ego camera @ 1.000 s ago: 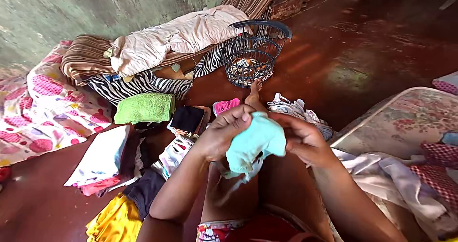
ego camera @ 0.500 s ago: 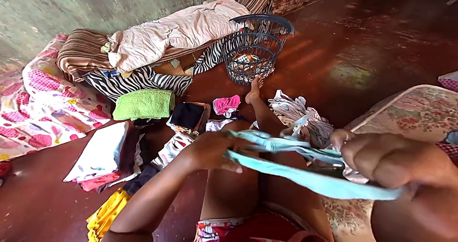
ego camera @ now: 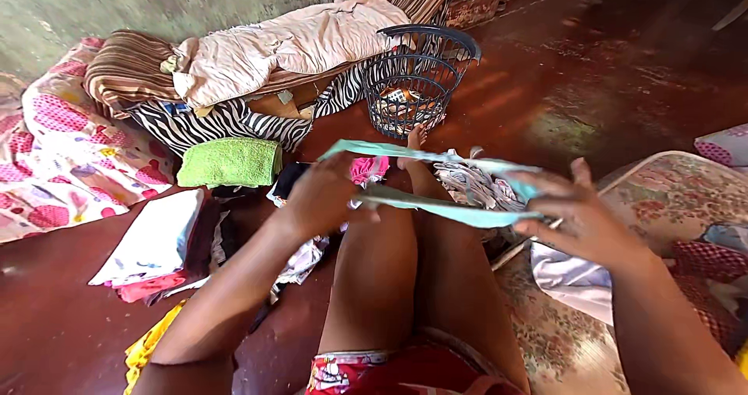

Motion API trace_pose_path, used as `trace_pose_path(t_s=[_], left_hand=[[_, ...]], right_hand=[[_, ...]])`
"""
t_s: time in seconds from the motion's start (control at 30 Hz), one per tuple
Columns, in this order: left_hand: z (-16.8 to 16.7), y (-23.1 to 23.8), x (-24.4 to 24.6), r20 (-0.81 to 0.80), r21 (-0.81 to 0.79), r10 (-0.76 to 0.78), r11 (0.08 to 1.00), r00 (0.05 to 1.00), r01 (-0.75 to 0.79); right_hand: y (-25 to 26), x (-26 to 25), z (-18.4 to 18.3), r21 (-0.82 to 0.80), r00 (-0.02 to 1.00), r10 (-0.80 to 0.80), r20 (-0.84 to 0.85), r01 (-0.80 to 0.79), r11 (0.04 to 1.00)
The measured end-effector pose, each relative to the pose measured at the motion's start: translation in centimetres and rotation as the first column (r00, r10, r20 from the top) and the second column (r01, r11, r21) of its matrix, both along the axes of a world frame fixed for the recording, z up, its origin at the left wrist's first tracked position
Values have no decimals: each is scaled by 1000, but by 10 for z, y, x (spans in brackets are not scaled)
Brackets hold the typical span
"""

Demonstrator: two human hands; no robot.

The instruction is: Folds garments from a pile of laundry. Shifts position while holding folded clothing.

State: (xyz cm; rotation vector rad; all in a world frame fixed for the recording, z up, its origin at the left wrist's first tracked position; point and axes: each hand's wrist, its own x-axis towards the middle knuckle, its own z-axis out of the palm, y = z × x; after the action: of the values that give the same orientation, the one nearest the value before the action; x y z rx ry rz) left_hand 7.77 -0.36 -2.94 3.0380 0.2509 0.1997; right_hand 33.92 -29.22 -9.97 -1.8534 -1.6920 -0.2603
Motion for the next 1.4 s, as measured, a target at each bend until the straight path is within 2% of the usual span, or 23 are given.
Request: trace_pose_path(t_s=[0.07, 0.13, 0.2, 0.27, 0.33, 0.4, 0.47, 0.53, 0.63, 0.7, 0.87, 1.03, 1.1, 1.23, 1.3, 1.4], left_hand=[[-2, 32, 6, 92, -1, 34, 999, 995, -34], [-13, 39, 8, 72, -51, 29, 998, 997, -26], [-19, 32, 2, 44, -113, -122, 986, 992, 126], [-18, 28, -7, 192, -117, -372, 910, 908, 398], [-9, 26, -13, 331, -108, -517, 811, 790, 575], [-3, 26, -22, 380, -37, -529, 811, 759, 583], [-2, 23, -32, 384, 67, -474, 870, 792, 489], [-5, 19, -41, 383, 147, -431, 902, 817, 407], [-19, 21, -51, 495, 203, -397, 918, 773, 342], [-25, 26, -59, 569, 136, -361, 927, 739, 348], [-35, 23, -69, 684, -94, -267, 891, 679, 445], [-49, 18, -78, 743, -334, -46, 839, 668, 429], [-50, 14, -88, 743, -442, 37, 777, 668, 449], [-44, -3, -120, 681, -633, 117, 589, 723, 502], [-51, -6, -127, 632, -693, 242, 603, 736, 396], [-75, 5, -115, 515, -718, 464, 693, 721, 67]], right_hand=[[2, -26, 5, -23, 983, 185, -8, -185, 982], [-1, -36, 12, -7, 974, 223, 44, -223, 975], [-8, -17, 15, 91, 989, 129, 70, -135, 987], [-17, 13, 11, 200, 989, 136, -52, -123, 972], [-22, 33, 4, 335, 927, 315, -204, -237, 912], [-22, 36, 1, 452, 851, 463, -247, -321, 832], [-22, 30, 1, 469, 868, 443, -222, -304, 829], [-22, 22, -1, 436, 918, 336, -208, -221, 872], [-19, 14, -7, 387, 955, 206, -213, -111, 915], [-15, 13, -11, 370, 965, 171, -201, -87, 925], [-12, 7, -4, 386, 934, 263, -243, -156, 909], [-11, -7, -4, 455, 880, 317, -353, -135, 880], [-14, -12, -2, 469, 853, 355, -382, -152, 870], [-20, -24, 11, 449, 750, 503, -429, -307, 839], [-10, -25, 7, 392, 720, 496, -486, -327, 860], [30, -18, -29, 325, 691, 363, -625, -193, 926]])
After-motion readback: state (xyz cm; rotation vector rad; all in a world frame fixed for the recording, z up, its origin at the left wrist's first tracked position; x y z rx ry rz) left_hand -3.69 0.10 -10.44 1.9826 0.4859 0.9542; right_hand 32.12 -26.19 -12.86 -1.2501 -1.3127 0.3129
